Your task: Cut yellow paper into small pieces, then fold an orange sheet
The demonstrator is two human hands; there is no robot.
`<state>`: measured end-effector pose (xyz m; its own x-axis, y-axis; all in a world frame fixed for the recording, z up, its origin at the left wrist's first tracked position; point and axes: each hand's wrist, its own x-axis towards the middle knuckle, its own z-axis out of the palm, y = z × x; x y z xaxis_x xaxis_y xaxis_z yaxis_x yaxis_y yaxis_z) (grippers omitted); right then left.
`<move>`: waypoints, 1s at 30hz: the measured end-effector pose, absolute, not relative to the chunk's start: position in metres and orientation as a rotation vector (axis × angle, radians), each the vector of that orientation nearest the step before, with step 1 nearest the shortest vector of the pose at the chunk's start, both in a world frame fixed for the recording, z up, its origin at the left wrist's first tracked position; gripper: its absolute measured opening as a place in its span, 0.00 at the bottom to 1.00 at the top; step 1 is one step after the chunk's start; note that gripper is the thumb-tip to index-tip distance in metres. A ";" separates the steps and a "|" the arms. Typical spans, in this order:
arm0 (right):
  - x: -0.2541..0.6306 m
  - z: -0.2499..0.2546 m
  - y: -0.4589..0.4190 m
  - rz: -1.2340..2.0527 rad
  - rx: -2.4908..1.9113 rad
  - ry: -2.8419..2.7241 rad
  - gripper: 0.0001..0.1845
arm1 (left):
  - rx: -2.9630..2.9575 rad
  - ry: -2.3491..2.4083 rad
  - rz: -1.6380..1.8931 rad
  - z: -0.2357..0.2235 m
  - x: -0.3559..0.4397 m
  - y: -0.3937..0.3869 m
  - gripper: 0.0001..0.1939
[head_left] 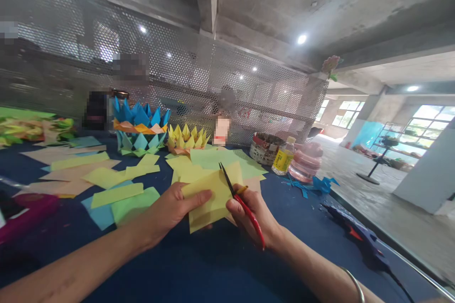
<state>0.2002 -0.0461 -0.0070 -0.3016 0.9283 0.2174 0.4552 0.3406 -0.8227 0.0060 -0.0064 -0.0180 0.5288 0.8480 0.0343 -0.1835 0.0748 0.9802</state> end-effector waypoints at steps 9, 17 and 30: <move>0.199 -0.012 -0.045 0.854 -1.213 -1.844 0.31 | 1.272 0.643 0.862 -0.021 0.006 -0.005 0.16; 0.206 -0.014 -0.033 0.660 -1.308 -1.865 0.28 | 1.297 0.754 0.884 -0.016 0.002 0.001 0.17; 0.258 0.006 -0.007 -0.123 -2.124 -1.973 0.07 | 1.486 1.154 0.869 -0.028 -0.018 0.042 0.16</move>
